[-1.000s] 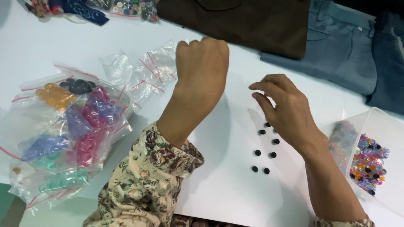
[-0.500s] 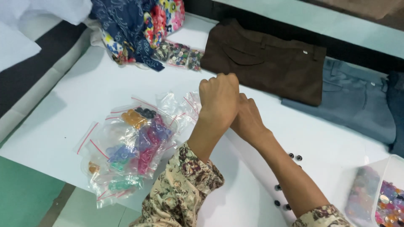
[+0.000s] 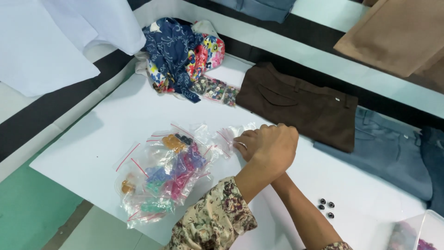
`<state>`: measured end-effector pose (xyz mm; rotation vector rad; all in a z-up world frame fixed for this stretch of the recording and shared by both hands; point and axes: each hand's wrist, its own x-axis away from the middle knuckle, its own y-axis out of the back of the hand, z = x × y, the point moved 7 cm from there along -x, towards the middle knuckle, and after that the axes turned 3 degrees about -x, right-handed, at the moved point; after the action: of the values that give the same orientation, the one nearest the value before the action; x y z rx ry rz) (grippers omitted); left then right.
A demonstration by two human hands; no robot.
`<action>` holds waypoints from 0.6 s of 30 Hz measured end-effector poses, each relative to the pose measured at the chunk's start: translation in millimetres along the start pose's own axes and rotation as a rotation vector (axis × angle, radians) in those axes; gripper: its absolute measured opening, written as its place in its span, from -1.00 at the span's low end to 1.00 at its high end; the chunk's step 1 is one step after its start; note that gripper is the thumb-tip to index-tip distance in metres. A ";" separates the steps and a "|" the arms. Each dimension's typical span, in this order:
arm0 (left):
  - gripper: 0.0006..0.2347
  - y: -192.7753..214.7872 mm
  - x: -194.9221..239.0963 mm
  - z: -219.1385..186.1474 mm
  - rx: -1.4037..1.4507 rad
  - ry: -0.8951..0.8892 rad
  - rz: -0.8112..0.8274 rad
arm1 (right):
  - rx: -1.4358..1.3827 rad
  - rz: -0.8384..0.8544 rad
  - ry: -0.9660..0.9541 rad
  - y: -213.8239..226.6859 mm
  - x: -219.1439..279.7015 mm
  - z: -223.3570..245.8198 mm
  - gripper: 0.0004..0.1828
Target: The person sorts colorful buttons from a plastic container onto a white table, arranging them by color. They then pick up small plastic bags and place the sorted buttons into them, sealing the bags. The process is repeated for different button colors.
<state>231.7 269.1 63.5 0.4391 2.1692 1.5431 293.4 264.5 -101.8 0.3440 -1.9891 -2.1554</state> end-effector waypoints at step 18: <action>-0.26 51.6 25.1 -33.5 0.615 -0.047 0.150 | -1.204 -0.391 -0.500 159.5 220.9 -103.4 -0.70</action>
<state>192.9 271.4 117.5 0.8335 2.5945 0.8832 109.9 88.2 40.1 -0.0315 -0.4082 -3.4150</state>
